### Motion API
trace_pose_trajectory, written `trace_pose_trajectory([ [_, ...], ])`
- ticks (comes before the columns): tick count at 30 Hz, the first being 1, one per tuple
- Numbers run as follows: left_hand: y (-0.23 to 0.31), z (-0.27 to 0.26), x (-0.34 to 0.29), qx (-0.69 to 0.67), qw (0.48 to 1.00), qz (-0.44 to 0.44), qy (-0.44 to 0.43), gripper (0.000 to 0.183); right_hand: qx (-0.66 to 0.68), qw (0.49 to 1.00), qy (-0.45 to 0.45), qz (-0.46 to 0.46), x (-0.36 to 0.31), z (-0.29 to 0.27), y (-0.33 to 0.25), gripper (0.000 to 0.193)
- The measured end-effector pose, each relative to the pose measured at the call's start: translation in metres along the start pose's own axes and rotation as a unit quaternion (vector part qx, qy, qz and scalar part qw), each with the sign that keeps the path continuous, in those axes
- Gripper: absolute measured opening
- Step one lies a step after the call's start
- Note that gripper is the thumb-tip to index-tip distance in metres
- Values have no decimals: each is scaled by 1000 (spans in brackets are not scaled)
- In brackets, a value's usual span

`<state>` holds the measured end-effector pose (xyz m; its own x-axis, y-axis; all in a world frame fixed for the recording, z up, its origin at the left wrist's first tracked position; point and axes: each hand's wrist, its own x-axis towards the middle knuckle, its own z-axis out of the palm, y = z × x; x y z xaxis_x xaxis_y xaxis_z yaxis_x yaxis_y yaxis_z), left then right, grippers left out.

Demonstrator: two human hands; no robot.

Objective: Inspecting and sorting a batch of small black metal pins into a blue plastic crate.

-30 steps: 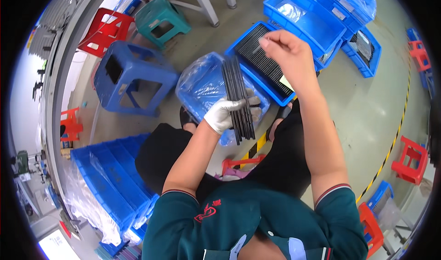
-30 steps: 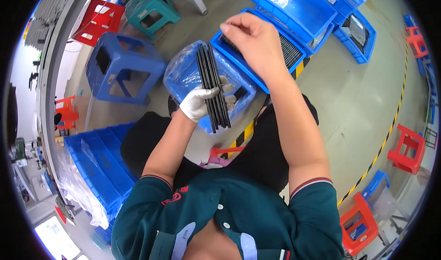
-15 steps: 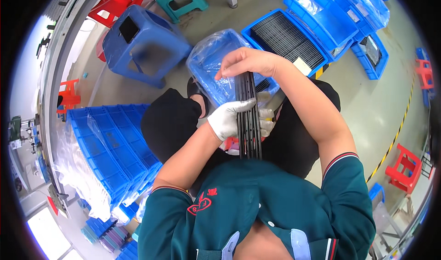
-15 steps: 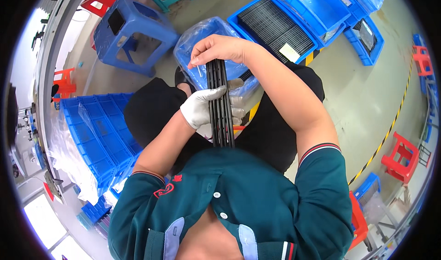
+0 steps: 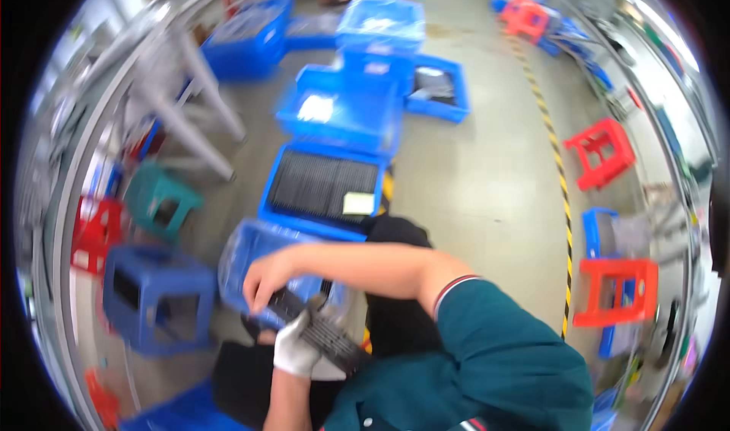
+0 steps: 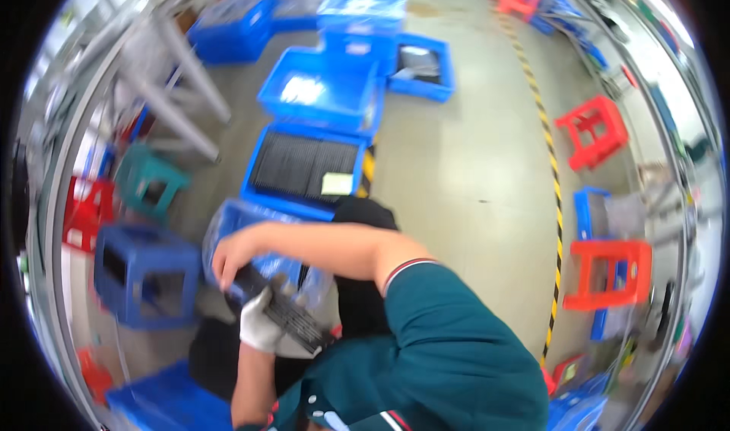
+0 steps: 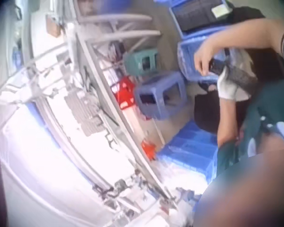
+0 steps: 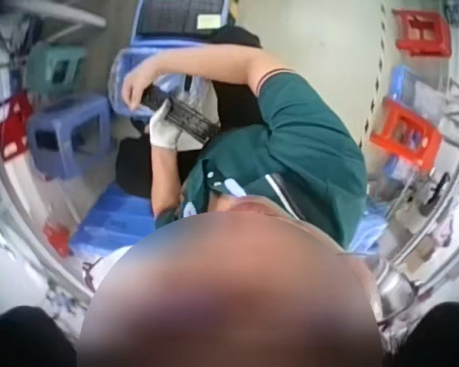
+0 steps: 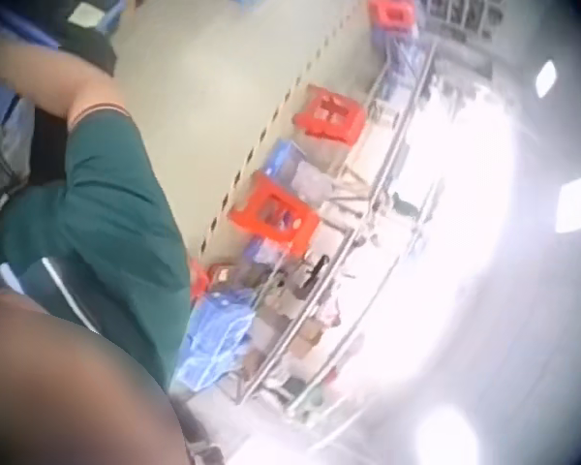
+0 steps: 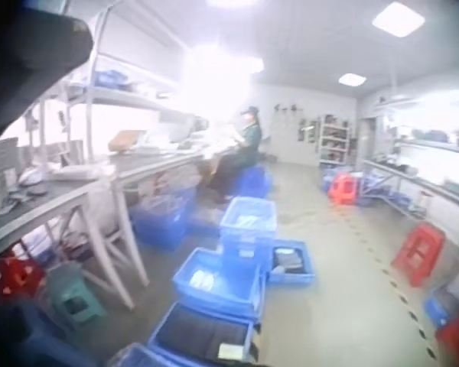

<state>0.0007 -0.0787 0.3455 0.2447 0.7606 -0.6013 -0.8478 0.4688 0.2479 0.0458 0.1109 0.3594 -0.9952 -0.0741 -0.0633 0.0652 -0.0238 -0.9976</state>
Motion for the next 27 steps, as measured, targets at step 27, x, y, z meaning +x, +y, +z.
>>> trace_pose_trajectory([
  [27, 103, 71, 7, -82, 963, 177, -187, 36, 345, 763, 545, -52, -46, -51, -34, 25],
])
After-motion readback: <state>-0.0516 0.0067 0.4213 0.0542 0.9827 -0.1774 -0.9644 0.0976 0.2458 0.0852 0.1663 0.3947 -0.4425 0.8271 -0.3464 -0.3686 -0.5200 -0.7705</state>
